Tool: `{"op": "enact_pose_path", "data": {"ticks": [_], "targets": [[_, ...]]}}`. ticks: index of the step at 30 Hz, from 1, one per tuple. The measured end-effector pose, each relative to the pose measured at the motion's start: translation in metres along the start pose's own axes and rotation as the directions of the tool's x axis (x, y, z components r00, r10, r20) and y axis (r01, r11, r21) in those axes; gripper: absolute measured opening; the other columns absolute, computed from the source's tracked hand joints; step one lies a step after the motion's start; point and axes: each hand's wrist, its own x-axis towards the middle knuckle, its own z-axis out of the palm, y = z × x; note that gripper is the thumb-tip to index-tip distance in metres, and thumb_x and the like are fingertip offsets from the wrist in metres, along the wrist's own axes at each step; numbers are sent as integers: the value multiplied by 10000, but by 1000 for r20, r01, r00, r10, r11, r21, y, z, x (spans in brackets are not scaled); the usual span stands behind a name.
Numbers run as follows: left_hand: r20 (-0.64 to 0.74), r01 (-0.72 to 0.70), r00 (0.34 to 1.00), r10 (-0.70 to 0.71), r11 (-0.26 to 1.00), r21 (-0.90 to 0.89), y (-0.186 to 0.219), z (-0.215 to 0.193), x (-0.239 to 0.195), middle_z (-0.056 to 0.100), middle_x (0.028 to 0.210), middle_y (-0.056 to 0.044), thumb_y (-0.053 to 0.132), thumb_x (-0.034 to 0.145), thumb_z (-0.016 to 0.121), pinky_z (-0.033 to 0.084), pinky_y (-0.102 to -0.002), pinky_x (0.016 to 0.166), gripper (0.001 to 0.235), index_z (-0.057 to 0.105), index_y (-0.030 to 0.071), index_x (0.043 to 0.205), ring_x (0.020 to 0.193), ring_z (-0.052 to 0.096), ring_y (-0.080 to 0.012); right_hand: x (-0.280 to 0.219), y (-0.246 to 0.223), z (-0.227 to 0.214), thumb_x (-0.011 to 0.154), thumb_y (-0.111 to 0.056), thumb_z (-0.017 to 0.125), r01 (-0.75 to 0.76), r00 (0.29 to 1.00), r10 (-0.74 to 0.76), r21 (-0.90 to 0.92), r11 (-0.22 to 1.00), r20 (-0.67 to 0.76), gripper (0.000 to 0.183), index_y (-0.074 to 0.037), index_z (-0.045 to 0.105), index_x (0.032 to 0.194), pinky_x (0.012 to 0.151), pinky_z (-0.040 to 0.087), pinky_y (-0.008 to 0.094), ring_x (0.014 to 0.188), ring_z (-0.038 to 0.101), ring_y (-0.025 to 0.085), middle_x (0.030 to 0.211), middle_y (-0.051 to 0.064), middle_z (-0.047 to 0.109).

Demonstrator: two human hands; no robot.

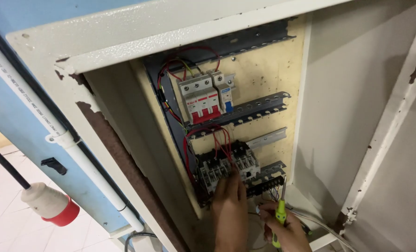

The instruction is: The person uses a screwdriver and pliers to connect and secure wires to terminals inside an electrical panel. They strip wire ends, insert them into terminal blocks, and tighten screws to complete the connections.

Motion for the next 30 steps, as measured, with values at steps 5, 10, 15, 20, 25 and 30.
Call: {"op": "enact_pose_path", "data": {"ticks": [5, 10, 15, 20, 25, 30], "targets": [[-67, -87, 994, 83, 994, -60, -14, 19, -8, 627, 1220, -131, 136, 1010, 608, 623, -450, 823, 322, 657, 30, 1311, 1059, 668, -317, 1, -4, 3, 947, 94, 673, -51, 998, 51, -3, 999, -42, 147, 186, 707, 1056, 492, 404, 480, 506, 494, 378, 794, 279, 592], [-150, -154, 978, 148, 987, -34, -13, 17, -7, 662, 1167, -138, 110, 973, 666, 641, -422, 885, 299, 692, 14, 1255, 1043, 687, -313, 12, 7, -6, 937, 108, 657, -5, 1000, 5, 14, 1000, -2, 156, 207, 718, 1042, 472, 416, 469, 458, 488, 371, 742, 302, 597], [-179, -142, 974, 138, 990, -10, -14, 19, -6, 677, 1104, -136, 115, 952, 705, 684, -390, 796, 284, 716, 0, 1212, 955, 715, -286, 15, 8, -10, 952, 78, 644, -5, 1000, 5, 21, 1000, 14, 175, 202, 727, 1043, 477, 416, 470, 473, 497, 372, 660, 318, 576], [-139, -104, 985, 105, 994, 8, -17, 22, -9, 656, 1097, -103, 144, 973, 675, 674, -412, 757, 304, 696, 39, 1258, 940, 701, -276, 5, -10, 0, 934, 75, 698, -74, 994, 75, 17, 997, -83, 140, 179, 740, 1017, 503, 372, 438, 480, 474, 367, 558, 279, 485], [-104, -146, 982, 155, 985, 90, -15, 19, -7, 649, 1117, -127, 100, 935, 719, 655, -382, 823, 320, 698, 7, 1240, 1012, 675, -274, 13, -1, -11, 925, 69, 688, -18, 1000, 17, -73, 997, -22, 197, 129, 712, 1111, 480, 389, 417, 457, 474, 330, 555, 244, 498], [-53, -66, 996, 66, 998, -5, -13, 13, -5, 634, 1128, -120, 134, 978, 665, 657, -444, 751, 340, 666, 38, 1305, 939, 683, -302, 43, 25, -65, 860, -62, 682, -89, 987, 158, -682, 726, 39, 699, -258, 519, 1511, 914, 449, 206, 1005, 681, 175, 1224, 57, 719]]}}
